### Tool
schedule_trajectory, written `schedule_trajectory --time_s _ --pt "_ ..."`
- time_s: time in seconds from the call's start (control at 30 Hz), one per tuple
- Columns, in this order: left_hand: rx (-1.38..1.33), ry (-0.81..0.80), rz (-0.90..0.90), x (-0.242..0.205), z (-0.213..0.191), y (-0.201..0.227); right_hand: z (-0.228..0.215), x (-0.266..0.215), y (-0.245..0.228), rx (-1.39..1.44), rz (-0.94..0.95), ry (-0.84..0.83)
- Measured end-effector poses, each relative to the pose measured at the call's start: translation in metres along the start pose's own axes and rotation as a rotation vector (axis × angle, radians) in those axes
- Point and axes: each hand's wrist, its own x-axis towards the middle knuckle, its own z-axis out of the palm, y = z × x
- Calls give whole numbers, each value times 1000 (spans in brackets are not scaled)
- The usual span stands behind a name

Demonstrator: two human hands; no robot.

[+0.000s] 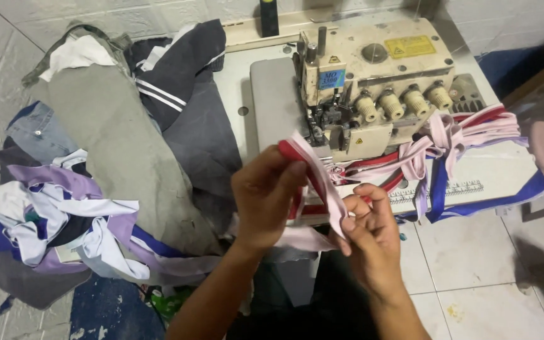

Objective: Using an overlock sewing machine to process or join long strips of fabric.

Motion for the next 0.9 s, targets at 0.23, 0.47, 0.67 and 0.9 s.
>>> schedule_trajectory --time_s 0.23,0.47,0.67,0.9 --pt "-25 38 10 4 2 -1 -10 -10 -4 -325 -64 17" --pt "-112 21 18 8 5 -1 -21 -16 6 -561 -196 103" --pt "-10 101 -20 13 0 4 -31 -18 6 -768 -171 198" --pt "156 178 -67 17 -10 -8 -31 -17 4 -712 -79 213"
